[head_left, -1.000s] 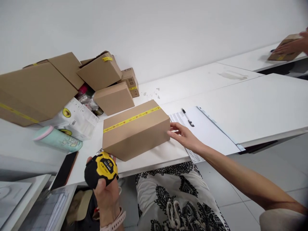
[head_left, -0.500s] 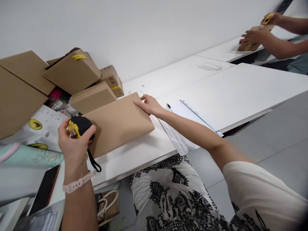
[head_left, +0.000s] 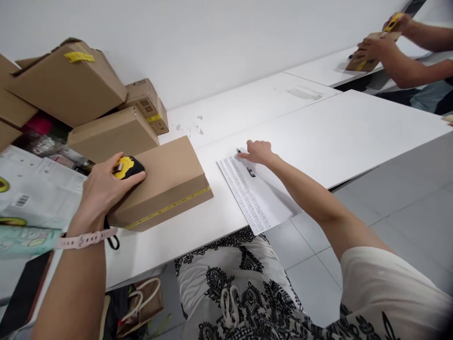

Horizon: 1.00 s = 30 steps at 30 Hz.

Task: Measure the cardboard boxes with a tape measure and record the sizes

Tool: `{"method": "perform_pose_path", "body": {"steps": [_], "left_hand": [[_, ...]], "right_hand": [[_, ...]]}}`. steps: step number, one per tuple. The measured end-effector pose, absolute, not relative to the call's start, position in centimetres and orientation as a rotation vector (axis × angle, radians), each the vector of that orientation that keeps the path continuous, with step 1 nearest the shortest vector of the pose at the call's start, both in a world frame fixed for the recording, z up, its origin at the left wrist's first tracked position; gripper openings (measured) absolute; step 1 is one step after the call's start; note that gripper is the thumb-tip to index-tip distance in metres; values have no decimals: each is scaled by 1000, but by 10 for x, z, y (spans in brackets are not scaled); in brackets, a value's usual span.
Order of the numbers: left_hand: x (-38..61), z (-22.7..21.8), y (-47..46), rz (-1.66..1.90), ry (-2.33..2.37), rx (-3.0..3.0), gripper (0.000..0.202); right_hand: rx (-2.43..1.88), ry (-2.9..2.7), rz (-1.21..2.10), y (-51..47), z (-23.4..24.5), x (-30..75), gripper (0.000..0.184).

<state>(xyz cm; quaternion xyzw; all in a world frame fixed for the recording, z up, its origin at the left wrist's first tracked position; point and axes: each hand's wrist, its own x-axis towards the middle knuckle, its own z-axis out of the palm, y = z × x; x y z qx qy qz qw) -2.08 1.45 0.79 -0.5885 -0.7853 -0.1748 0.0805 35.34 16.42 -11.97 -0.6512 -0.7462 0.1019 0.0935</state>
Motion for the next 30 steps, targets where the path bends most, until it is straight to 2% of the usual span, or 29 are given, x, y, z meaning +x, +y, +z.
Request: {"method": "perform_pose_path", "body": {"steps": [2,4,6,8,10,14,18,22,25,30], "left_hand": [[-3,2,12,-626,-2135,-1816,76],[34,-12,4,-789,-1770,-1938,72],[86,-35,-5,-941,-1409,-2149,55],[140,-65,-9,-910,-1169,-2488,36],[183,-99,-3,-794,-1141,-2730,32],[223,-150,33,-487,-1442,-2850,46],[227,-169,61,-328,-1616,-2786,64],[226,-177,66,-378,-1549,-2755,66],[227,-183,65,-428,-1547,-2723,67],[228,-185,65,-482,-1555,-2734,66]], "right_hand": [[-1837,-2313,417,161,-136,368,33],[-1632,-2331,576,158,-148,374,27],[-1424,-2184,833,158,-156,375,26],[-1249,-1871,1162,160,-161,375,23],[-1075,-1561,1372,162,-162,377,21],[-894,-1326,1311,163,-157,381,34],[-891,-1227,1157,162,-153,380,39],[-851,-1212,1380,161,-156,370,49],[-893,-1262,1520,160,-162,361,46],[-1096,-1321,1301,158,-168,352,35]]}}
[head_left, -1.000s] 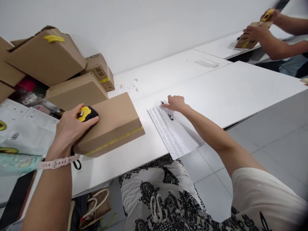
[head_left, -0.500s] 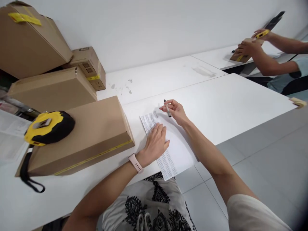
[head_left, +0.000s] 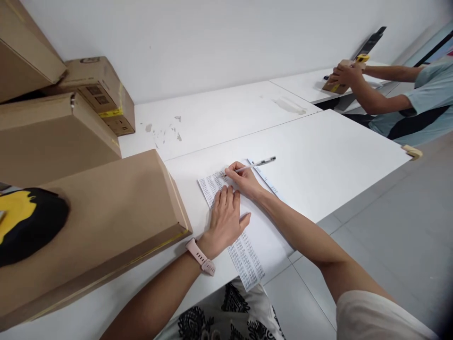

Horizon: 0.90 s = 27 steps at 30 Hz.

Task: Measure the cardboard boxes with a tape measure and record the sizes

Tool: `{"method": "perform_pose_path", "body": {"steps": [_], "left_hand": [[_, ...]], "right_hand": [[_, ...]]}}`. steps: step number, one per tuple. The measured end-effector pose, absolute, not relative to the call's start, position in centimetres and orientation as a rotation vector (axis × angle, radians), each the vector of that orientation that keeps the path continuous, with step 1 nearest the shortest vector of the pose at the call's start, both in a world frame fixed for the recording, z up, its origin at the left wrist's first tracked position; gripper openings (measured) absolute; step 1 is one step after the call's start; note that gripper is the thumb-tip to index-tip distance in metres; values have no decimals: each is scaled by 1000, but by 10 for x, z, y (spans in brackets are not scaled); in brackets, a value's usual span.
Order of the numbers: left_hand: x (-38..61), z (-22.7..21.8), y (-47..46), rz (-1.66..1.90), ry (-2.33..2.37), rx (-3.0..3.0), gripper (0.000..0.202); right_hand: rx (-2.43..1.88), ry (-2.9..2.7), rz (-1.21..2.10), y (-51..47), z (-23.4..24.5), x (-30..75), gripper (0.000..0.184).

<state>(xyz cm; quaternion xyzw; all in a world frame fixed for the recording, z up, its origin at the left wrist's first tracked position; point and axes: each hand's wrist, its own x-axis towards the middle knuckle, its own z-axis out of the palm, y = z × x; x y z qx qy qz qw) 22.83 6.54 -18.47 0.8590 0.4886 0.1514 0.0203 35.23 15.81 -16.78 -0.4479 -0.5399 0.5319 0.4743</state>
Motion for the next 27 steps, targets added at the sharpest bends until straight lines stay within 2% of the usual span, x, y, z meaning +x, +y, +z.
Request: {"method": "perform_pose_path", "body": {"steps": [9,18,27], "left_hand": [[229,-178,64,427,1531,2651,69],[229,-179,65,435,1533,2661,70],[229,-181,64,474,1535,2663,68]], "right_hand": [[-1098,-1466,1259,163,-178,354,31],[-1296,-1684,884,159,-168,352,14],[-1306,-1756,885,158,-169,354,14]]}}
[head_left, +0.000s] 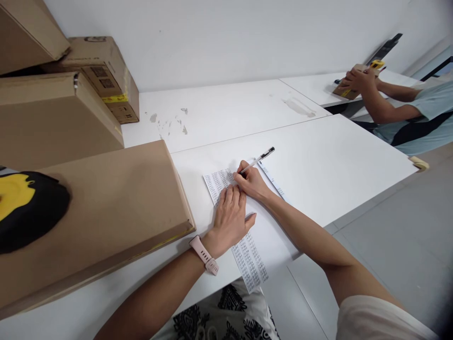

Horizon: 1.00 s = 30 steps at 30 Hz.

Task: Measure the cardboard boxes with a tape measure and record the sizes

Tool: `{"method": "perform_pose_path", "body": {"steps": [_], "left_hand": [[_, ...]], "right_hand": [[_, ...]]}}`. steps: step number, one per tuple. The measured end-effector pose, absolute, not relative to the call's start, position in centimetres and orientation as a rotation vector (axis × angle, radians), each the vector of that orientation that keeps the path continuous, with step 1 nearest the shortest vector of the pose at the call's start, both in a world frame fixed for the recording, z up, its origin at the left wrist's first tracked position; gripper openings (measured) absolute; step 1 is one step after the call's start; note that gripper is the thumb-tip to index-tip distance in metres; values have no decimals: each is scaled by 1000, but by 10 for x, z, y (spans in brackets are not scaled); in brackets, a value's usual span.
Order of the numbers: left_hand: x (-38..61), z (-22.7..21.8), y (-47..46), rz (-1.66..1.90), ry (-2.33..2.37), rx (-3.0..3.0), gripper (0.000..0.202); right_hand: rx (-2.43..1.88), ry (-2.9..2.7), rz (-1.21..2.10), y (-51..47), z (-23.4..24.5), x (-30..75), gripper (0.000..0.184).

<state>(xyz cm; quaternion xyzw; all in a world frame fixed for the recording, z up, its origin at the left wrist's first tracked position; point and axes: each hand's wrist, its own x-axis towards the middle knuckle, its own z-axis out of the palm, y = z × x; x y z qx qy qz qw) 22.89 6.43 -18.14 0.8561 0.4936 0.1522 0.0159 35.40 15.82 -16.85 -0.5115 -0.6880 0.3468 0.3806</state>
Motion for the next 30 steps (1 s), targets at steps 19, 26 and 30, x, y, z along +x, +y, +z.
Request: {"method": "perform_pose_path", "body": {"steps": [19,26,30], "left_hand": [[229,-180,65,468,1522,2644,70],[228,-177,65,432,1515,2656,72],[228,-178,64,423,1518,2658,72]], "right_hand": [[-1334,-1800,877,157,-168,354,14],[-1341,-1805,862,158,-168,354,14],[-1340,-1801,872,158,-167,354,13]]}}
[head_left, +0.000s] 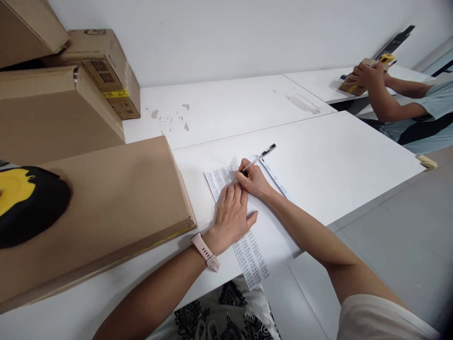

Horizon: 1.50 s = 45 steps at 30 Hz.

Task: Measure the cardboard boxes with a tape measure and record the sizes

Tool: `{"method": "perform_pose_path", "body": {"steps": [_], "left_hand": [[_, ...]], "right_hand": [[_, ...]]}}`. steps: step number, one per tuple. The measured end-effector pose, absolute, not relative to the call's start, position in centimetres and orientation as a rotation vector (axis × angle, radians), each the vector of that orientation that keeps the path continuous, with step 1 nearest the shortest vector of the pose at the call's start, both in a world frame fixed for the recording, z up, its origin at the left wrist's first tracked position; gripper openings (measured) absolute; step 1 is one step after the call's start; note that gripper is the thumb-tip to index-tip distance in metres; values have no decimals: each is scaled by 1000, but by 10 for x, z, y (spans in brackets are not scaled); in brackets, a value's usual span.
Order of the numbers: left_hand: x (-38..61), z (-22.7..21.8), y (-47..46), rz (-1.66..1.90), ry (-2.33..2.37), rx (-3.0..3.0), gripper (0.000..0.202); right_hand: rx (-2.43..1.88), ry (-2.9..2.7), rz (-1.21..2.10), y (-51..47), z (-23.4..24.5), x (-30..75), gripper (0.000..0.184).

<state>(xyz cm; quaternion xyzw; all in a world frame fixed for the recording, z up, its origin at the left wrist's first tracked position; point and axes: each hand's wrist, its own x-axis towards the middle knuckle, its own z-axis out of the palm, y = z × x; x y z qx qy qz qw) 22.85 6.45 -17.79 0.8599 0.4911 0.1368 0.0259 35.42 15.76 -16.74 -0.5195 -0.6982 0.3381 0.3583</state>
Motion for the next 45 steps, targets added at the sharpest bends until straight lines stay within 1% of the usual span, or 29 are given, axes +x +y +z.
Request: {"method": "perform_pose_path", "body": {"steps": [26,45], "left_hand": [[229,-178,64,404,1529,2664,72],[229,-178,64,403,1542,2680,73]], "right_hand": [[-1345,-1787,822,158,-167,355,12],[-1323,-1746,854,158,-168,354,12]]}}
